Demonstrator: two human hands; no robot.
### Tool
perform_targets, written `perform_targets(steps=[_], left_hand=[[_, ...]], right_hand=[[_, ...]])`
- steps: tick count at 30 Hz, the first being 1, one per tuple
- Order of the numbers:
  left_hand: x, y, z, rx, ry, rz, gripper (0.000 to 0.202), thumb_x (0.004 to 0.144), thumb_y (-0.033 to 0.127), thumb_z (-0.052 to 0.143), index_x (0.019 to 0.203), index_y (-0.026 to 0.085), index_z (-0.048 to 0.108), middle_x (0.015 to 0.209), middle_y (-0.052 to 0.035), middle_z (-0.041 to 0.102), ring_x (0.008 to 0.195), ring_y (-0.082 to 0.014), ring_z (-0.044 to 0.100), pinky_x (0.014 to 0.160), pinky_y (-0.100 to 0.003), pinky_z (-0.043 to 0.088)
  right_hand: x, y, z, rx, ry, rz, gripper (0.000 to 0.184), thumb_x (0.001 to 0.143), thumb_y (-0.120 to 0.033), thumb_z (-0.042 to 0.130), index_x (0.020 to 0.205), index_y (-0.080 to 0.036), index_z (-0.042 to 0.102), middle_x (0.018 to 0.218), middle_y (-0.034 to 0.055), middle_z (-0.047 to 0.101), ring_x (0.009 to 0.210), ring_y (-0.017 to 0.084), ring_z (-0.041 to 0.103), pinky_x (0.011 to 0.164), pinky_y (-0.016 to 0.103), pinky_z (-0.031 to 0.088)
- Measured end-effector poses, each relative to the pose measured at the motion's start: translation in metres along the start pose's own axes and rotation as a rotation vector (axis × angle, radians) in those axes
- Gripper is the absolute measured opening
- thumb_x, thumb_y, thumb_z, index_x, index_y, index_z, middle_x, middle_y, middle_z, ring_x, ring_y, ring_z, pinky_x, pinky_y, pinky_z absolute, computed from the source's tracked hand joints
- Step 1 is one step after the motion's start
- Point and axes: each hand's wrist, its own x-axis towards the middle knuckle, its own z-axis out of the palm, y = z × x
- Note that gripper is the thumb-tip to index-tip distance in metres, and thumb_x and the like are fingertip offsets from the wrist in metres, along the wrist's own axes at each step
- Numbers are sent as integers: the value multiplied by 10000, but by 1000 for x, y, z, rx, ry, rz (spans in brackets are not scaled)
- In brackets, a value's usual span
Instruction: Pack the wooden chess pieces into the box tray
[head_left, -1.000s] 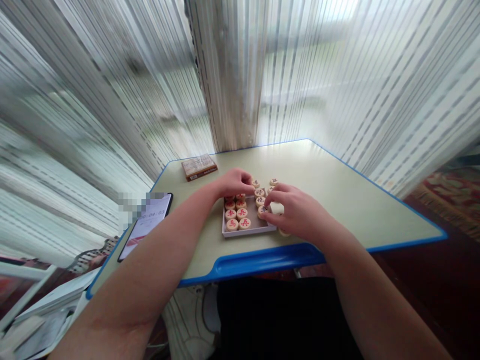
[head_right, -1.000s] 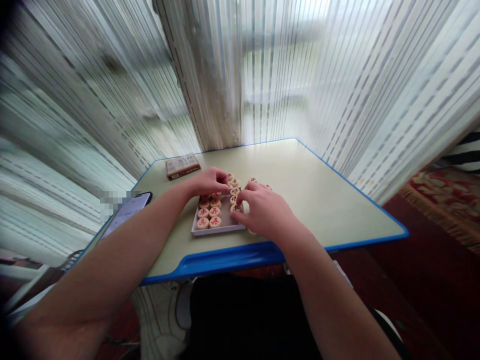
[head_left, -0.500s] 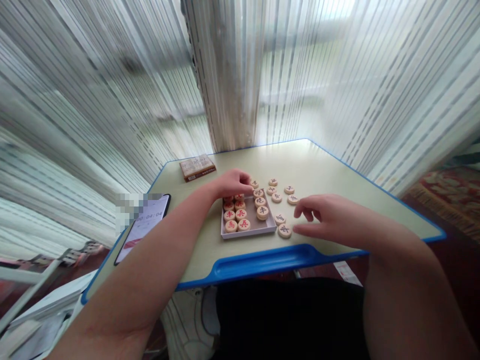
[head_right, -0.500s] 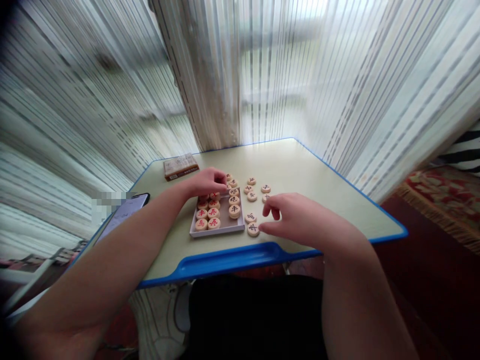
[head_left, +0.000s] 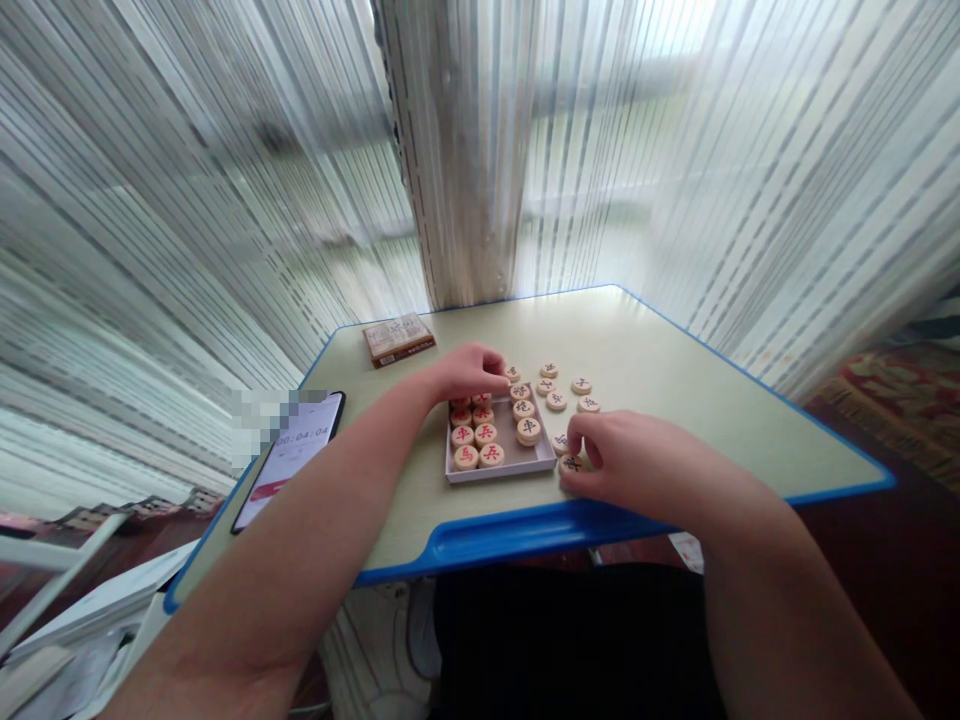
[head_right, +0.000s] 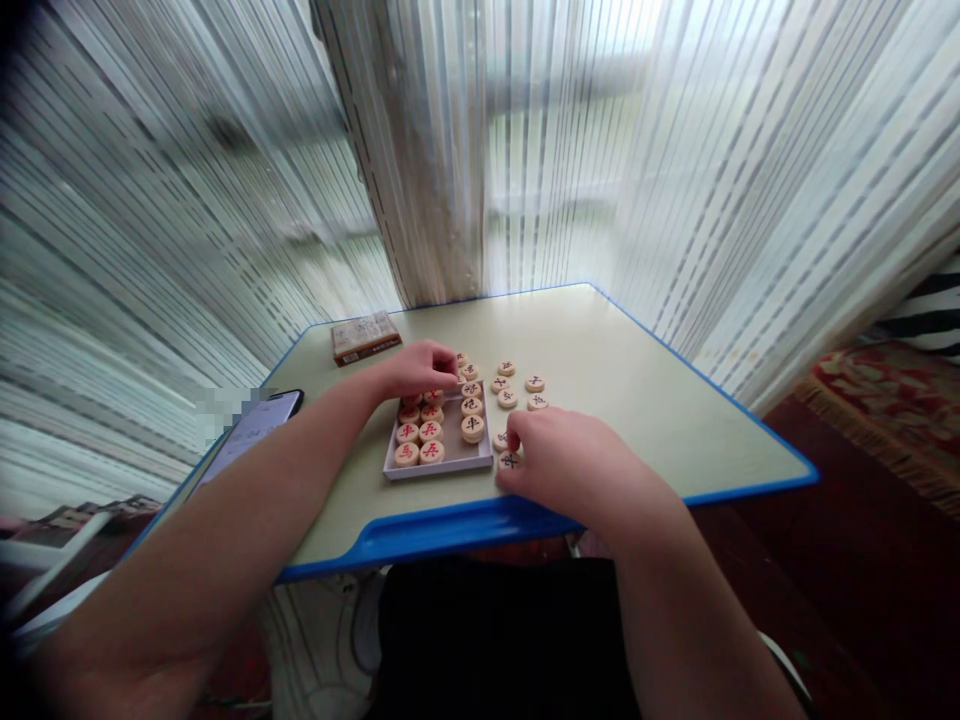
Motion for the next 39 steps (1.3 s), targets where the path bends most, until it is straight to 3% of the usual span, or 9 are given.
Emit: perform_targets(steps=[5, 10, 16, 19, 24, 34, 39], left_hand=[[1, 0, -1, 15, -15, -4, 171, 600, 300, 563, 616, 130, 576, 539, 29, 514, 517, -91, 437, 475, -215, 298], [-1, 2, -1, 23, -9, -5, 160, 598, 288, 561, 617, 130, 580, 533, 32, 511, 512, -91, 433, 469, -216, 294], [0, 1, 0, 12, 6, -1, 178, 599, 303, 580, 621, 126, 582, 537, 32, 513, 537, -96, 446, 498, -216, 317], [1, 0, 1, 2, 22, 14, 186, 600, 305, 589, 629, 121, 585, 544, 34, 514, 544, -93, 439, 508, -216, 323], [2, -1, 2, -2, 41, 35, 185, 603, 296, 590, 643, 115, 600, 550, 31, 529, 542, -92, 447, 506, -214, 321], [2, -1, 2, -3, 37, 45, 181, 608, 291, 587, 643, 113, 603, 539, 34, 519, 527, -87, 435, 492, -210, 309], [2, -2, 2, 13, 40, 40, 192, 608, 301, 583, 648, 114, 605, 543, 33, 520, 530, -90, 435, 491, -213, 306]], right_hand=[[2, 3, -2, 42, 29, -44, 142, 669, -328, 617, 752, -224, 666, 652, 32, 634, 500, 140, 515, 456, 260, 302], [5, 13, -8, 30, 73, 23, 133, 690, -320, 583, 637, -206, 626, 631, 38, 632, 538, 157, 531, 481, 267, 334], [9, 17, -8, 163, 272, -35, 203, 732, -329, 577, 876, -203, 645, 755, 26, 659, 648, 148, 572, 587, 254, 403], [11, 13, -7, 237, 327, -129, 194, 773, -349, 565, 877, -205, 644, 732, 14, 646, 634, 130, 559, 586, 243, 394], [17, 0, 0, 270, 287, -241, 173, 766, -360, 594, 771, -187, 597, 649, -9, 590, 565, 106, 496, 545, 232, 349], [22, -10, 15, 118, 261, -271, 322, 710, -511, 637, 780, -199, 599, 712, 17, 606, 579, 129, 485, 545, 254, 330], [22, -6, 10, 166, 263, -263, 220, 733, -397, 604, 710, -192, 528, 680, 7, 580, 577, 121, 468, 544, 244, 317]])
